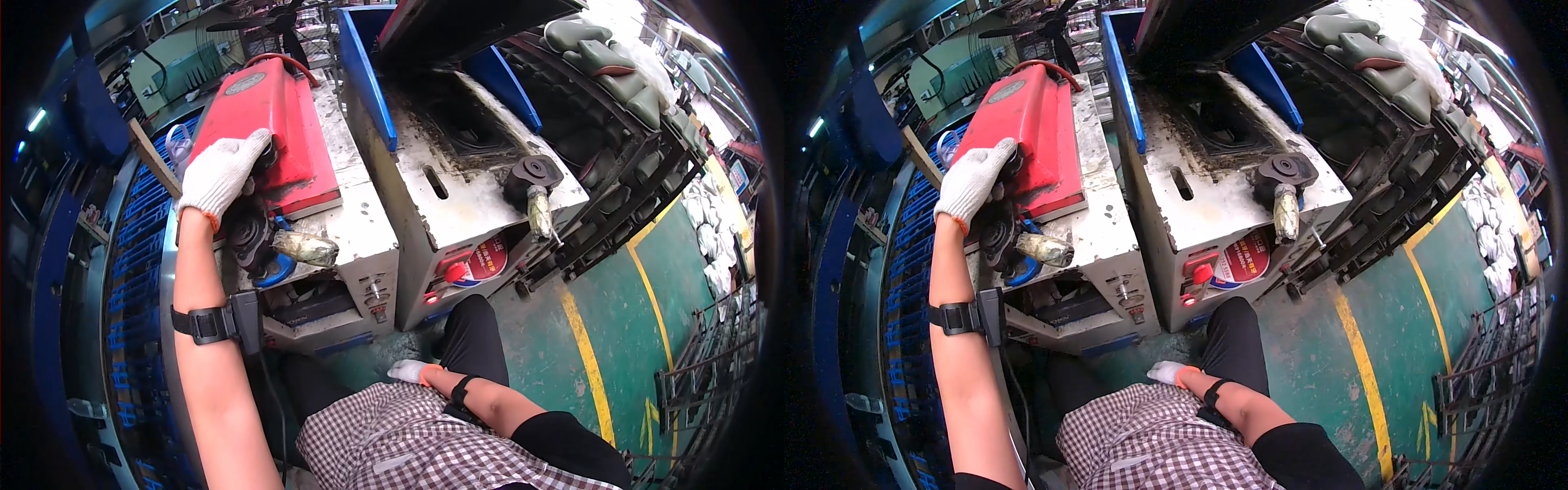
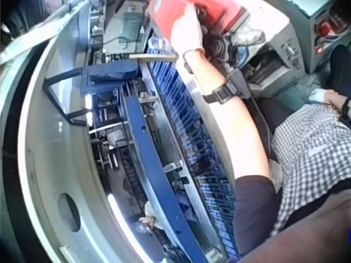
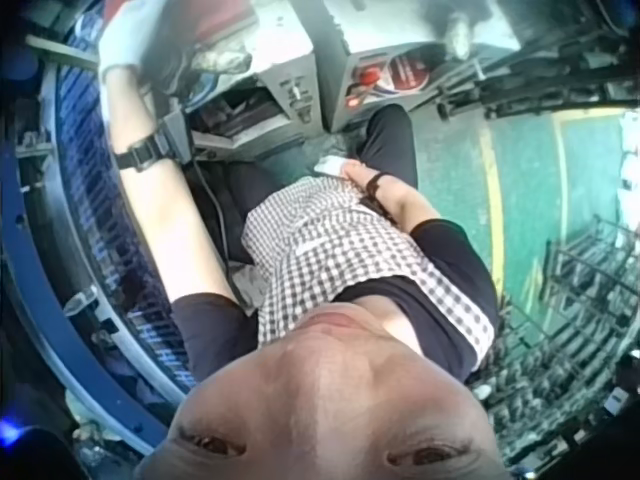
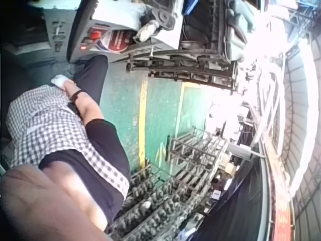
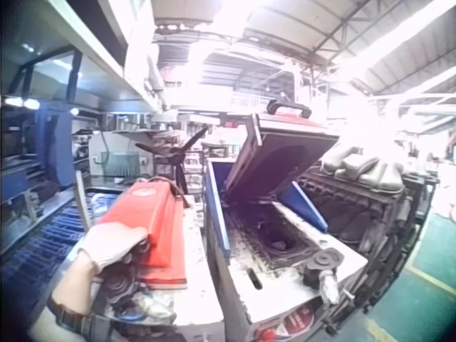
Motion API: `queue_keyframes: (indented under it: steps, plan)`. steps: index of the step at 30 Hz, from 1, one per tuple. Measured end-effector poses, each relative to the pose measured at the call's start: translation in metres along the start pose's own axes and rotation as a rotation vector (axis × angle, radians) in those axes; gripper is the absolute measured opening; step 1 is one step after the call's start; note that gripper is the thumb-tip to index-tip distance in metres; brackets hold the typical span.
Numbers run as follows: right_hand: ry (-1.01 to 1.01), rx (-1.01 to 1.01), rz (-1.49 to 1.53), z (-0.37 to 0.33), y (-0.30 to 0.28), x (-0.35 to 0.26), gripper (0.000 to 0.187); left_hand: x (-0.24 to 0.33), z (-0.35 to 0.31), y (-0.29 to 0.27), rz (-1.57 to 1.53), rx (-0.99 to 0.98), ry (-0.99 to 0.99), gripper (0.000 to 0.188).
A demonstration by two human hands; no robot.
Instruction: Attaching shoe soles using a heat-press machine.
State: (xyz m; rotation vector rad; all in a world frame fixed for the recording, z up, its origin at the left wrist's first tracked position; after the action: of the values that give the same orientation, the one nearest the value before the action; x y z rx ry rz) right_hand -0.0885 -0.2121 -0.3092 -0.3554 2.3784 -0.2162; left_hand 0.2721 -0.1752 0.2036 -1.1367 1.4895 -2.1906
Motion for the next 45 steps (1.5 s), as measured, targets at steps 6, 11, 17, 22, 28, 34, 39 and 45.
queue_keyframes:
  steps: [6,11,17,22,28,34,39,45]
  plan:
    - [-0.015,0.009,-0.001,0.001,0.001,0.002,0.057,0.006,-0.004,-0.001,0.056,0.0,-0.027,0.071]
    - [-0.024,0.006,0.009,-0.001,0.001,-0.001,0.057,0.0,-0.001,-0.001,0.05,0.003,0.004,0.07]
    - [-0.005,0.004,0.006,-0.001,-0.001,-0.001,0.058,-0.001,0.0,0.001,0.016,0.002,0.01,0.071]
    - [-0.007,-0.003,-0.007,-0.002,-0.002,-0.001,0.059,0.004,-0.002,-0.001,0.038,0.008,0.001,0.071]
    - [-0.001,-0.003,0.015,0.007,0.002,0.005,0.062,-0.002,0.0,0.001,0.051,0.012,0.022,0.07]
    - [0.001,0.008,0.009,0.005,0.001,0.004,0.062,-0.002,0.0,0.001,0.069,0.021,0.035,0.07]
    - [-0.007,0.007,0.01,0.005,0.001,0.004,0.061,-0.001,0.001,0.001,0.097,0.013,0.04,0.072]
    - [0.003,-0.009,0.025,0.005,0.001,0.004,0.06,-0.002,0.0,0.0,0.113,0.017,0.062,0.073]
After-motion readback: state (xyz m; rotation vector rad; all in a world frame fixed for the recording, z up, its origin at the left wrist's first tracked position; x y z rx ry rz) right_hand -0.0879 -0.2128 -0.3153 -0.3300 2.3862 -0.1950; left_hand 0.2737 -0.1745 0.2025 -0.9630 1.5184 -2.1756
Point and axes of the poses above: each hand's wrist, its own z-axis towards the middle knuckle, its own y-axis out of the palm, x = y × z, the point moved 2 cm from there along z, towards the middle knuckle, and after that the axes turned 4 degrees about z, right-handed, at the moved point
